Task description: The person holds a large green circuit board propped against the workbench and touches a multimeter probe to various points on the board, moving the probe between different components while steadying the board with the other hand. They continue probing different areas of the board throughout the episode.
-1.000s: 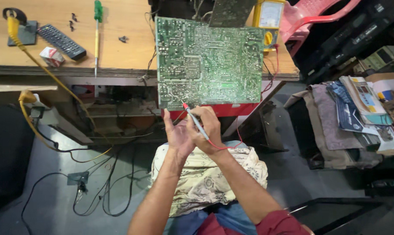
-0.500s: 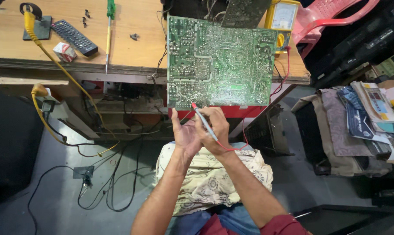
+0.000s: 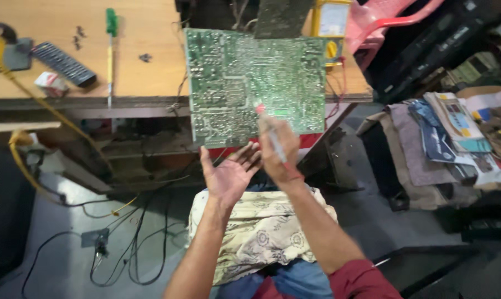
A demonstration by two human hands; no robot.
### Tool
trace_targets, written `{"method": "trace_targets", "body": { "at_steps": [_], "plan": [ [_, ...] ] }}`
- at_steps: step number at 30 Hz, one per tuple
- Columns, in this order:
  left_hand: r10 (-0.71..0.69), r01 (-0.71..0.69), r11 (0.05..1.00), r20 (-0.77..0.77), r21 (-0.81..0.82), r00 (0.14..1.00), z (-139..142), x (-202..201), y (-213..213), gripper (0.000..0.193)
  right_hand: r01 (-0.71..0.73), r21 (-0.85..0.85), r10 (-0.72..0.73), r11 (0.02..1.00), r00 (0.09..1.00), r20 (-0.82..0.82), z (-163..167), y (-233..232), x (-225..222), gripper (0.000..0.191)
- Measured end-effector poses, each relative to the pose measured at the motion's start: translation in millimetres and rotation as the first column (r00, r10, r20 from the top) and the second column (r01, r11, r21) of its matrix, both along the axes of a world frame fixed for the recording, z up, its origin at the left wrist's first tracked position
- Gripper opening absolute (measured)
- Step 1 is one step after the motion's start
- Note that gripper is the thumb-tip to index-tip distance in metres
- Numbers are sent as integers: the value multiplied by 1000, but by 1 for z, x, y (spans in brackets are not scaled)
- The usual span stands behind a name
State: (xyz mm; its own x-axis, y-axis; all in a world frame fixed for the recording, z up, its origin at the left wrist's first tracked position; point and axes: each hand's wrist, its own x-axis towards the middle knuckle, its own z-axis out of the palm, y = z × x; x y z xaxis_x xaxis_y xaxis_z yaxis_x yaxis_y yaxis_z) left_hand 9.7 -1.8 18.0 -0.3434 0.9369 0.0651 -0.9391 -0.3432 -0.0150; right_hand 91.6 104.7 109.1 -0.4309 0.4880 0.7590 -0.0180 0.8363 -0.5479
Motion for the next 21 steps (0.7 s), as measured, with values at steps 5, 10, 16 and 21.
{"method": "trace_targets", "body": {
  "at_steps": [5, 10, 16, 21],
  "plan": [
    [17, -31, 987, -93, -160, 996, -1, -2, -3, 126, 92, -145, -110, 985, 987, -120, 28, 121, 16, 16],
    [24, -36, 989, -81, -144, 996, -1, 1, -5, 126, 263, 442, -335, 858, 938, 92, 56, 229, 27, 8],
    [40, -61, 977, -107, -203, 993, 7, 3, -8, 124, 179, 616, -464, 767, 818, 341, 57, 278, 15, 15],
    [46, -71, 971, -111, -230, 993, 13, 4, -11, 121, 100, 594, -425, 798, 792, 438, 57, 285, 4, 26]
  ]
}}
